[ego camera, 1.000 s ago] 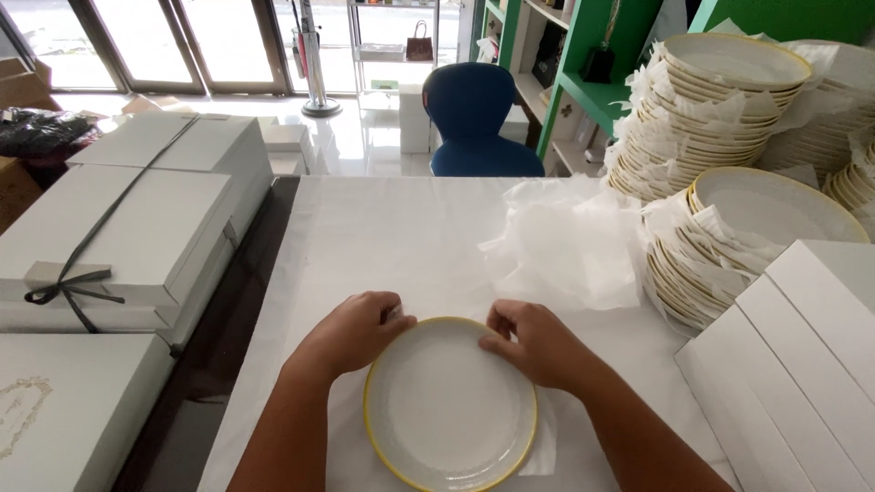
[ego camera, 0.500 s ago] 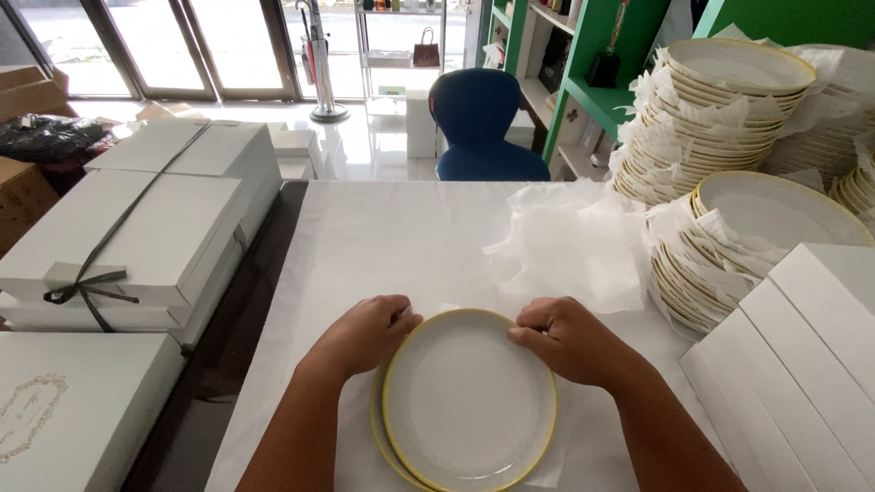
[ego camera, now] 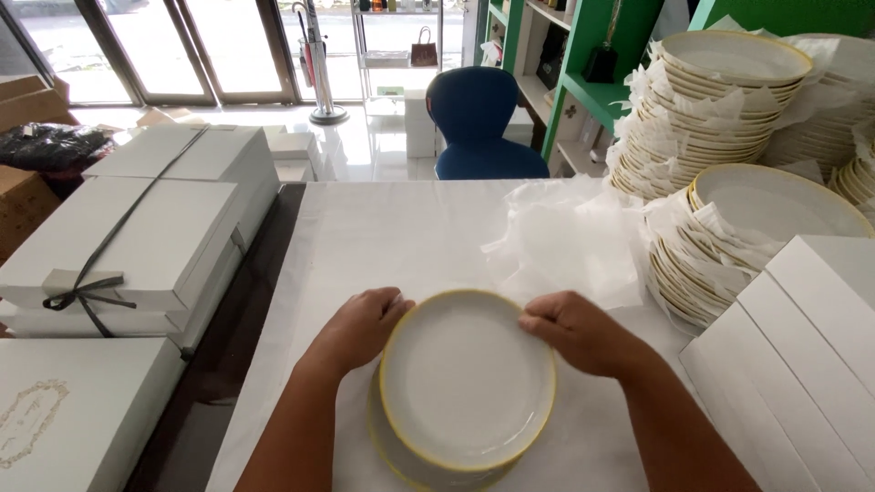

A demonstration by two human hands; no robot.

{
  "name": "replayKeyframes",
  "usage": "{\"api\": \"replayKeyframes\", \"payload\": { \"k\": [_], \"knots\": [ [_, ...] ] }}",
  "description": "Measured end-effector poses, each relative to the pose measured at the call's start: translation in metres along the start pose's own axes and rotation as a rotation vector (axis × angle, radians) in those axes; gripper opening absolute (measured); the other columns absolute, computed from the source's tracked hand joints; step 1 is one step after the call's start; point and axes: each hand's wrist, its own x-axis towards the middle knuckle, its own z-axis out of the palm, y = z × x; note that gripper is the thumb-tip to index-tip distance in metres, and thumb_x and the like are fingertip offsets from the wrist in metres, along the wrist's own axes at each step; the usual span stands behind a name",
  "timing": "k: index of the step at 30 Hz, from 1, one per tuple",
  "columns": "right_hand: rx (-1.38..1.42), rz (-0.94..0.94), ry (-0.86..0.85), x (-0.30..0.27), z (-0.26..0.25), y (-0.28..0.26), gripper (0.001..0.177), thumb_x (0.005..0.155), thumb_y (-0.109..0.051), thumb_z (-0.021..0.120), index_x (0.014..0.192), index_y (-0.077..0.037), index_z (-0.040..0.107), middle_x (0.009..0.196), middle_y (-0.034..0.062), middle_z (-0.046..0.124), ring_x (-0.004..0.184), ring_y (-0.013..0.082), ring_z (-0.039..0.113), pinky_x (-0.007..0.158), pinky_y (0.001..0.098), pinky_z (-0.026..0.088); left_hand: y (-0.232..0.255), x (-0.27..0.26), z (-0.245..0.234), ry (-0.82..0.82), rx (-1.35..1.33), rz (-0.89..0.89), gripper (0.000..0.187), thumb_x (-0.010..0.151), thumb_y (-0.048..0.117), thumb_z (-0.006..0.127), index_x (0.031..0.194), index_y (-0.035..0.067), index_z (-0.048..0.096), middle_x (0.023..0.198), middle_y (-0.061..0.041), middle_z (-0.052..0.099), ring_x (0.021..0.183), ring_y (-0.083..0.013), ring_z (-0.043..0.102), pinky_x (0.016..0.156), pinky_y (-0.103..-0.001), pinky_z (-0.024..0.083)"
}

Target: The person takes plates from a stack, places a protective sheet over each plate, and then places the plates into white boxes.

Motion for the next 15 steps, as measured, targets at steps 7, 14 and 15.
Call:
{"api": "replayKeyframes", "payload": {
  "k": [7, 14, 15],
  "knots": [
    [0.326, 0.007, 0.376, 0.012, -0.013, 0.021, 0.040, 0.100, -0.023, 0.057, 0.070, -0.001, 0.072, 0.057, 0.0087, 0.056, 0.056, 0.0199, 0.048, 0.058, 0.0338, 0.046, 0.010, -0.011, -0.007, 0.012, -0.030, 0.010, 0.032, 0.105, 0.024, 0.048, 0.100, 0.006, 0.074, 0.080, -0.013, 0.069, 0.076, -0.0272, 0.064, 0.074, -0.040, 0.053],
    [0.220, 0.075, 0.755, 0.058, 0.018, 0.081, 0.042, 0.096, -0.024, 0.061, 0.057, -0.010, 0.061, 0.046, 0.0035, 0.044, 0.046, 0.0150, 0.040, 0.049, 0.0303, 0.033, 0.051, -0.039, -0.029, -0.036, -0.224, 0.036, 0.031, 0.103, 0.021, 0.055, 0.106, 0.002, 0.079, 0.093, -0.021, 0.076, 0.088, -0.0333, 0.069, 0.088, -0.045, 0.056],
    [0.218, 0.077, 0.755, 0.060, 0.022, 0.082, 0.042, 0.096, -0.024, 0.061, 0.057, -0.010, 0.061, 0.046, 0.0035, 0.044, 0.046, 0.0150, 0.040, 0.049, 0.0303, 0.033, 0.048, -0.038, -0.028, -0.038, -0.227, 0.037, 0.031, 0.103, 0.021, 0.055, 0.106, 0.002, 0.079, 0.093, -0.021, 0.076, 0.088, -0.0333, 0.069, 0.088, -0.045, 0.056]
  ]
}}
